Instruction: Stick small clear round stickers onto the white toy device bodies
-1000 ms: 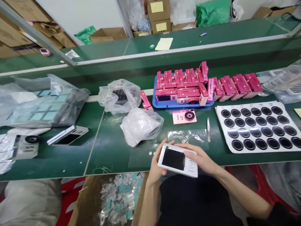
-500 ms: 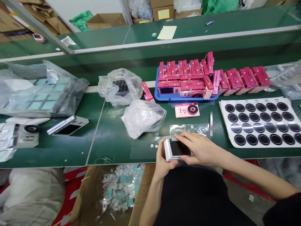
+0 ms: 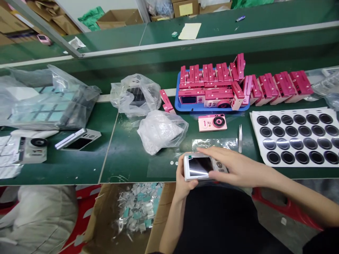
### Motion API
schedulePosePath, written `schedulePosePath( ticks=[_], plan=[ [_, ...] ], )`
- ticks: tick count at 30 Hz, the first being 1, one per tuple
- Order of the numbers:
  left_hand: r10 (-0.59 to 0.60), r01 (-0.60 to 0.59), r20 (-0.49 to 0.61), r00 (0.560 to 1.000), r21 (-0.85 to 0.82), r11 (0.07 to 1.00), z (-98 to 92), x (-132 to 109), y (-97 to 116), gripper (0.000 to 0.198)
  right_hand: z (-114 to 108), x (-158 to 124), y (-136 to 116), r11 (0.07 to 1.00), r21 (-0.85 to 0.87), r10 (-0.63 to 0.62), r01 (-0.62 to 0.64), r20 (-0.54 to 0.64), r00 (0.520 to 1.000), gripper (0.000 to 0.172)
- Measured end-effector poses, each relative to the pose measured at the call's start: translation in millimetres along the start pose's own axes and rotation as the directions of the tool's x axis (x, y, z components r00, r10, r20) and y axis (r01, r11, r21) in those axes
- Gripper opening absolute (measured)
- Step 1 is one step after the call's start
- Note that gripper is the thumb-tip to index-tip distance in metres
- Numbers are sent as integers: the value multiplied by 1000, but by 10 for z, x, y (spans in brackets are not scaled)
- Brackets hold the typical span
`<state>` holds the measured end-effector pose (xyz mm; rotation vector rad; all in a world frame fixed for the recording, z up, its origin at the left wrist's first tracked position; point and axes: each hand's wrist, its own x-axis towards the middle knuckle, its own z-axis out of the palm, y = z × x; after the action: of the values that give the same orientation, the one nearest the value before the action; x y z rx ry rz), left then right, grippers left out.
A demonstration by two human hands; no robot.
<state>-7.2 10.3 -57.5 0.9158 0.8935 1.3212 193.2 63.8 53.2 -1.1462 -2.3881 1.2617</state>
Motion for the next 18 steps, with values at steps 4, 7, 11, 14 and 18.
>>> schedulePosePath(
  ticks=[4,7,11,14,18],
  plan=[
    [2,-1,-28,1000,42,999,-20,15,-19,85,206,12,2,964,-259,-87,63,-80,993,60],
    [9,-9,2,1000,43,999,-9,25,20,82,213,45,39,957,-283,-92,60,-103,990,63],
    [-20,16,61,998,58,998,4,5,72,86,-29,95,110,996,68,61,-57,-58,996,57],
    [-27,21,64,998,81,997,4,-27,78,92,-222,134,163,921,350,171,-172,34,985,51],
    [-31,29,51,998,37,999,7,-27,83,90,-244,118,189,877,423,204,-227,101,974,52]
  ],
)
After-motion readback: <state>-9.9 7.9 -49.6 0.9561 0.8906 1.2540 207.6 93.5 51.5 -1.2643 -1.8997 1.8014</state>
